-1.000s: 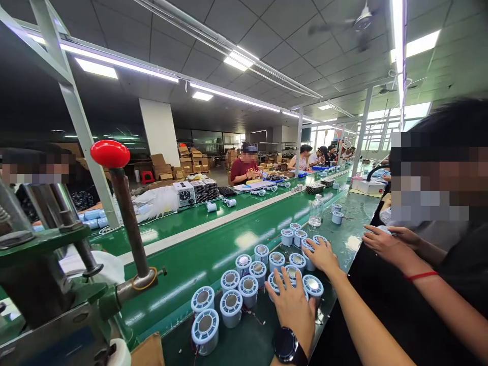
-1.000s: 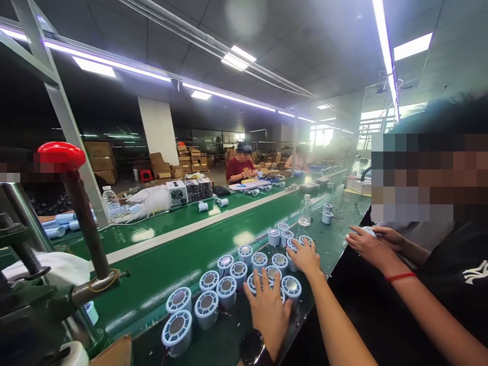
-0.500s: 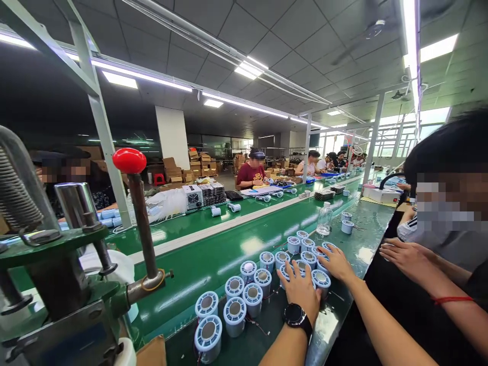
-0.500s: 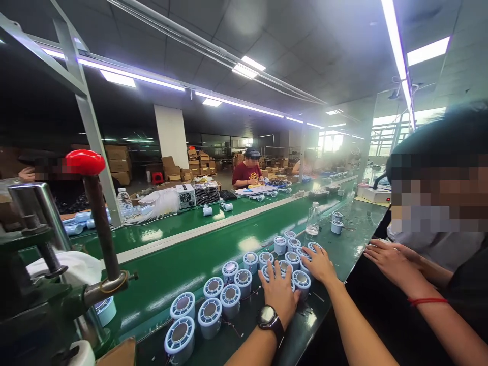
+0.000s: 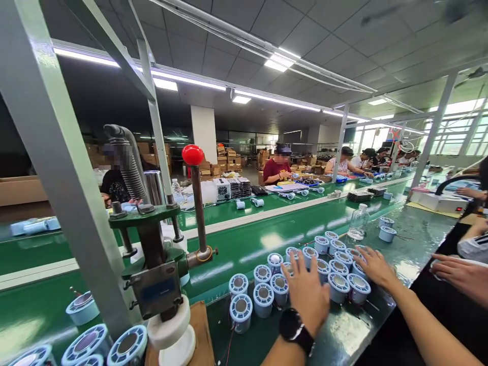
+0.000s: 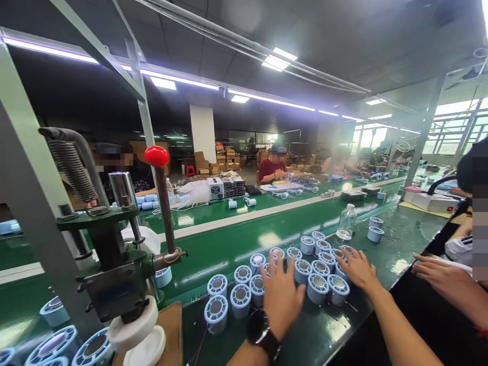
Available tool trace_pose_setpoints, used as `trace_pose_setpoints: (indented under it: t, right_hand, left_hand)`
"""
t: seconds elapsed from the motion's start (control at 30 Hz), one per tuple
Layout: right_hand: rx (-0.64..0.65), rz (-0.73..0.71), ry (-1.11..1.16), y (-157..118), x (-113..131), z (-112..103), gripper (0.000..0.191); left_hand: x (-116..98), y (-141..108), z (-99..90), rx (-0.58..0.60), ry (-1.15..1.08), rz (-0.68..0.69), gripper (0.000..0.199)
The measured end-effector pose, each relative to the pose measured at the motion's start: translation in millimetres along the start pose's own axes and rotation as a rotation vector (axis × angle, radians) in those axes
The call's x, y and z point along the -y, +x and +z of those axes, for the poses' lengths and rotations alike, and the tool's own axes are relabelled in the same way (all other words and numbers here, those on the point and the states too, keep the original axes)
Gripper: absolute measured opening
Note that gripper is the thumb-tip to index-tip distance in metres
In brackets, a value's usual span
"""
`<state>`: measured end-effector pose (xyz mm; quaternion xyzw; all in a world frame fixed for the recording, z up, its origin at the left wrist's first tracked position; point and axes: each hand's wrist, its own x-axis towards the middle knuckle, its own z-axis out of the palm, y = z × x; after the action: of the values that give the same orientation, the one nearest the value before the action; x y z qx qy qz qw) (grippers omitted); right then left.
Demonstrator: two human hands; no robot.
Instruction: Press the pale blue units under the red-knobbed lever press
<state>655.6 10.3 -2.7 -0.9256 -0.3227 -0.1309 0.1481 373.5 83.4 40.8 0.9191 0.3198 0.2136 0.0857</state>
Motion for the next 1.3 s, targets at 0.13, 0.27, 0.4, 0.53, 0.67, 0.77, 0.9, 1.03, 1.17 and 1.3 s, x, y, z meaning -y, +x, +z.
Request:
trace_pose_setpoints:
  t: [0.13, 0.27, 0.4, 0.53, 0.67, 0.77, 0.9, 1.03, 1.17, 1.3]
  right_hand:
    - [0.043, -0.216, 0.09, -14.6, 60.9, -29.6, 0.059]
    - [0.209, -0.621, 0.205, -47.0, 166.4, -34.8, 0.058]
    - [0.343, -0.727, 0.264, -68.9, 229.1, -24.0, 0.058]
    - [0.354, -0.778, 0.296, -70.1, 226.4, -20.7, 0.053]
    - [0.36, -0.815, 0.307, -61.3, 203.4, -21.3, 0.048]
    - [0.37, -0.822, 0.294, -53.6, 190.8, -18.7, 0.048]
    - [0.368, -0.834, 0.27, -45.0, 180.8, -13.5, 0.048]
    - [0.353, -0.843, 0.252, -38.2, 173.1, -9.2, 0.048]
    - [0.327, -0.839, 0.242, -32.1, 165.7, -5.3, 0.048]
    - [0.301, -0.808, 0.232, -25.5, 165.0, -3.6, 0.046]
  left_hand:
    - [57.1, -22.1, -48.6, -0.047, 0.143, -0.296, 0.059]
    - [103.5, -34.1, -69.1, 0.05, 0.193, -0.474, 0.055]
    - [118.2, -42.7, -66.3, 0.138, 0.183, -0.467, 0.05]
    - [107.8, -47.3, -57.1, 0.136, 0.174, -0.387, 0.049]
    - [82.6, -48.5, -45.5, 0.119, 0.142, -0.386, 0.051]
    - [61.4, -47.2, -34.9, 0.108, 0.119, -0.382, 0.051]
    - [36.0, -44.6, -17.5, 0.077, 0.092, -0.362, 0.052]
    - [18.6, -39.6, 1.7, 0.054, 0.054, -0.328, 0.051]
    - [9.8, -30.5, 18.5, 0.003, 0.043, -0.312, 0.054]
    - [2.1, -21.6, 32.9, -0.069, 0.045, -0.282, 0.056]
